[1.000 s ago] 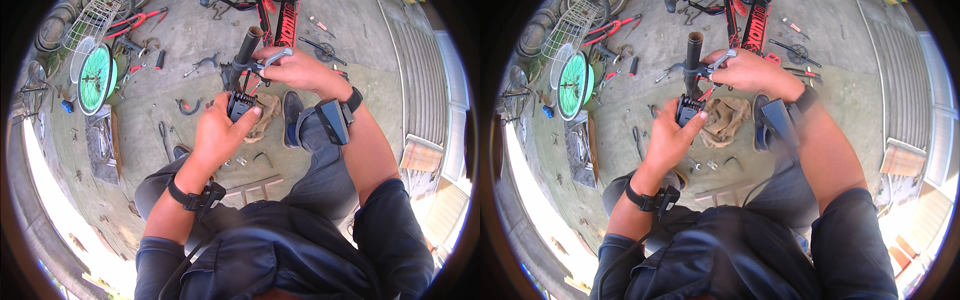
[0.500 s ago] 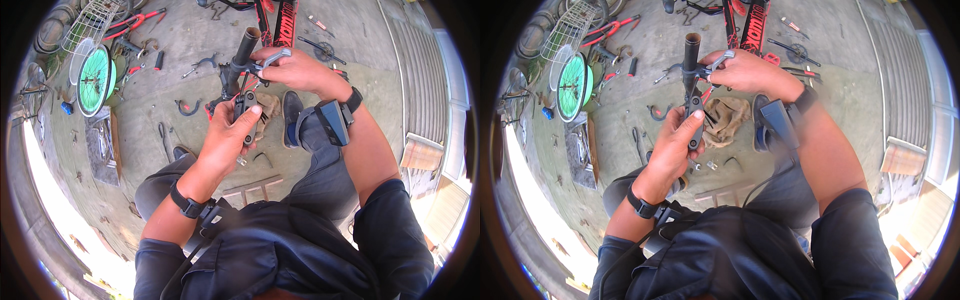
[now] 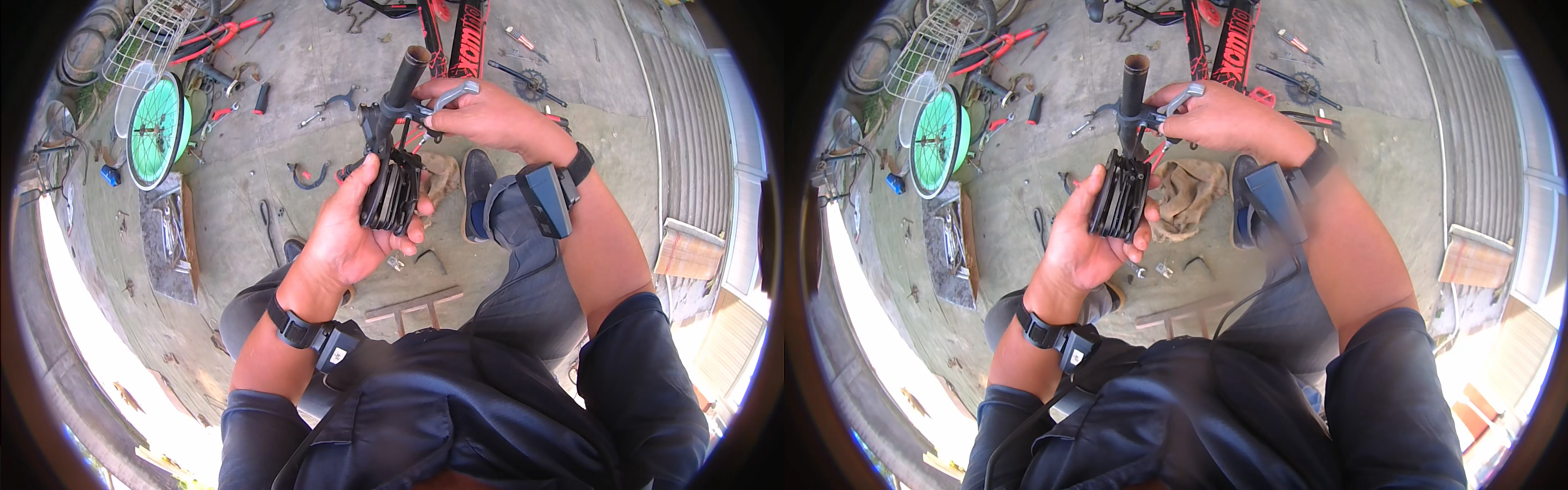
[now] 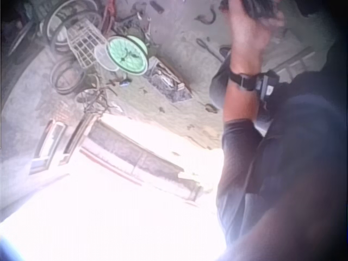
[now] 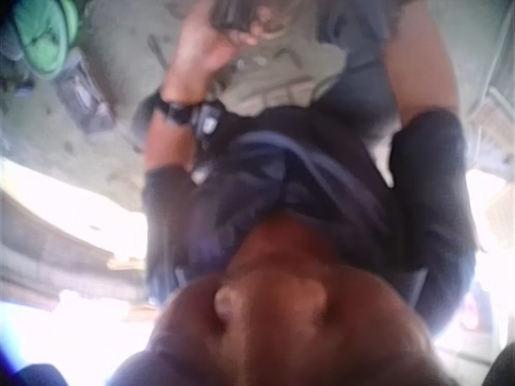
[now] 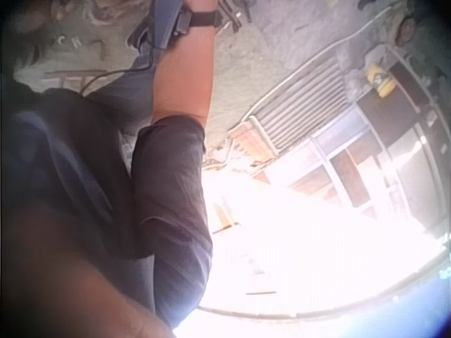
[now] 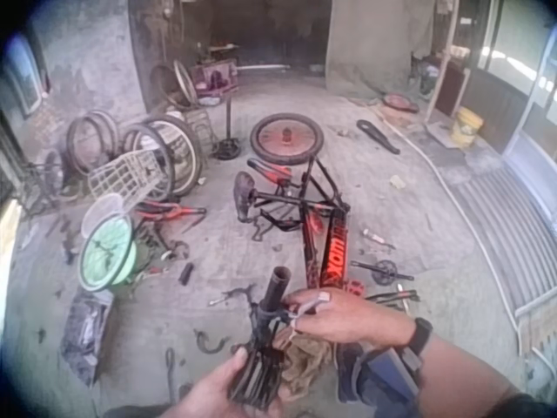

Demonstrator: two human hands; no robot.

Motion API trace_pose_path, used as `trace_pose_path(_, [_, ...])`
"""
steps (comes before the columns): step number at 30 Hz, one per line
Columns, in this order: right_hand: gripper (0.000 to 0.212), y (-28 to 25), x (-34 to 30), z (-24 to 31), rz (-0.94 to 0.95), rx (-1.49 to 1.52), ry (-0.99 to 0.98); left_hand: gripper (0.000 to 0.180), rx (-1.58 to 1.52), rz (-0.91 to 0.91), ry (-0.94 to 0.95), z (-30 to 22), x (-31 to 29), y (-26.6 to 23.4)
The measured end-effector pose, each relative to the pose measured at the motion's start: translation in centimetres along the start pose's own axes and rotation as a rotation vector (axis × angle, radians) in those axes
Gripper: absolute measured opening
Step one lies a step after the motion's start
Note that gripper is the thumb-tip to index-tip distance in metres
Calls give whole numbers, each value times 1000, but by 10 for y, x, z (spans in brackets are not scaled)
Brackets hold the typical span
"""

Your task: The person assembles a bicycle handlebar by sliding a black grip onto the bar, positioning a shifter, and securing components with a clamp. The person repeatedly adjusts the grip and shifter, then tightens the clamp to fix them in place.

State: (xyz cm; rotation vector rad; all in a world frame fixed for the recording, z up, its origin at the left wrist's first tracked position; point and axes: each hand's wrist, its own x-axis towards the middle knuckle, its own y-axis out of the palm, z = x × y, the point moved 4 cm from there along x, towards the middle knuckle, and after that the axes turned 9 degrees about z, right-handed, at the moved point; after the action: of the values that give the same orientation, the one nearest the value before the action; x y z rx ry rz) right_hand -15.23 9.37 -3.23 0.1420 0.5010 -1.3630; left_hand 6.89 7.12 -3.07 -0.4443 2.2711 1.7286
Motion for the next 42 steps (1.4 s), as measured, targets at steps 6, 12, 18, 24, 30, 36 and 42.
trace_pose_path(6, [47,1,-2,3,9,32,-29,54,382,-212,101,-5,-8,-1])
trace_pose_path(12, [47,0,-2,4,18,-3,-8,51,339,-167,141,-10,-7,-3])
trace_pose_path(18, [47,0,1,-3,9,22,-13,51,-25,5,130,-4,-2,-18])
trace_pose_path(24, [48,2,4,-6,-32,67,-65,54,154,-79,132,-8,-1,-19])
trace_pose_path(30, [48,0,2,-3,-37,4,-42,64,536,-270,304,-20,-10,-7])
trace_pose_path(36, [49,2,1,-3,-46,58,-41,71,1666,-516,517,-24,-22,19])
trace_pose_path(42, [49,1,1,-2,-19,35,-60,60,1581,-575,458,-25,-24,21])
